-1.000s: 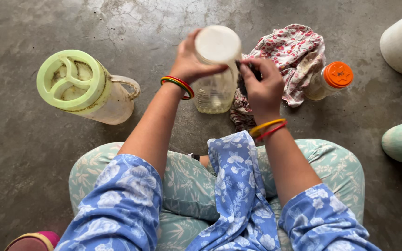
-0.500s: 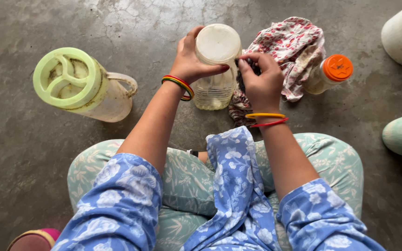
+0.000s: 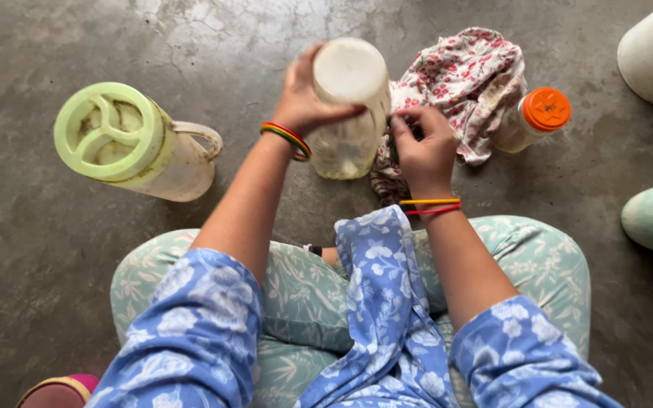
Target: The person sits on the floor and scrubs the inside of a clear plastic jar with a cloth. They then wipe the outside of the jar and a triangular plastic container with the cloth. The person also scrubs the inside of the triangular container using a dark scrubbing pad.
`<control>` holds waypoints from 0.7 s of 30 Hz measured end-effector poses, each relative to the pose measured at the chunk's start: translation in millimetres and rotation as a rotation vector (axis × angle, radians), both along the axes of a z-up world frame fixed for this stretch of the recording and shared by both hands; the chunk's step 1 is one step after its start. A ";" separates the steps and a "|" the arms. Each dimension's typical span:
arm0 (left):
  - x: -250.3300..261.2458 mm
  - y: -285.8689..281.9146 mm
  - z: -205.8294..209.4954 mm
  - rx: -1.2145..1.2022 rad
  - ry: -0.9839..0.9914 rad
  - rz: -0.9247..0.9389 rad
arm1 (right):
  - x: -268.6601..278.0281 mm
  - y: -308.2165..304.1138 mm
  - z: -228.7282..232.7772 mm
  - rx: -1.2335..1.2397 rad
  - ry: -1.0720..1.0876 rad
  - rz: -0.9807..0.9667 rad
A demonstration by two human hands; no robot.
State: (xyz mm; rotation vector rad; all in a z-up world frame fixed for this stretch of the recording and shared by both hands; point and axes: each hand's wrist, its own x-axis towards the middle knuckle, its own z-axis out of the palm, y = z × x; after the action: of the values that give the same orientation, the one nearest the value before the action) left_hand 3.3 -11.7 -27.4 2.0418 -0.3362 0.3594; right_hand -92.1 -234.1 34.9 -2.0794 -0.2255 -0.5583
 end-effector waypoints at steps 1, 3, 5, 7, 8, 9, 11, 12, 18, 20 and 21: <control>-2.7 2.7 -2.3 0.007 0.006 -0.018 | -2.9 -3.1 -7.2 -0.027 0.033 0.016; -2.0 9.9 -0.7 0.021 0.009 -0.061 | 0.6 -2.4 -14.4 0.067 -0.019 -0.020; -2.7 5.9 -1.2 -0.029 -0.025 -0.126 | 7.3 -2.3 -16.4 0.216 -0.013 -0.004; -5.2 7.6 0.1 -0.046 -0.024 -0.162 | 15.9 -7.6 -20.5 0.430 0.065 0.069; -7.5 7.5 0.8 -0.041 -0.008 -0.172 | 21.7 -8.5 -28.1 0.449 0.078 0.054; -9.5 7.2 1.5 -0.037 0.008 -0.182 | 29.3 -8.8 -38.7 0.468 0.091 0.039; -8.6 6.0 3.3 -0.057 -0.029 -0.222 | 32.6 -13.0 -64.4 0.396 0.162 -0.016; -8.1 8.1 4.0 -0.065 -0.047 -0.240 | 28.9 -11.9 -75.9 0.313 0.226 -0.047; -6.0 -1.0 3.5 -0.055 -0.108 -0.097 | 56.1 -31.9 -63.0 0.524 0.099 0.115; -14.3 -19.0 4.0 -0.027 -0.024 0.037 | 79.1 -56.3 -66.3 0.292 0.151 -0.373; -19.0 -28.0 4.1 -0.014 0.020 0.100 | 87.5 -76.4 -74.8 0.296 -0.018 -0.367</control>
State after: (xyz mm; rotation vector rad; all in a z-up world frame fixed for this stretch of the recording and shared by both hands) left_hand -15.7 -39.6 -23.3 2.0522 -0.2192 0.4006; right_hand -4.6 -310.4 -39.9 -1.8328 0.2234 -0.7800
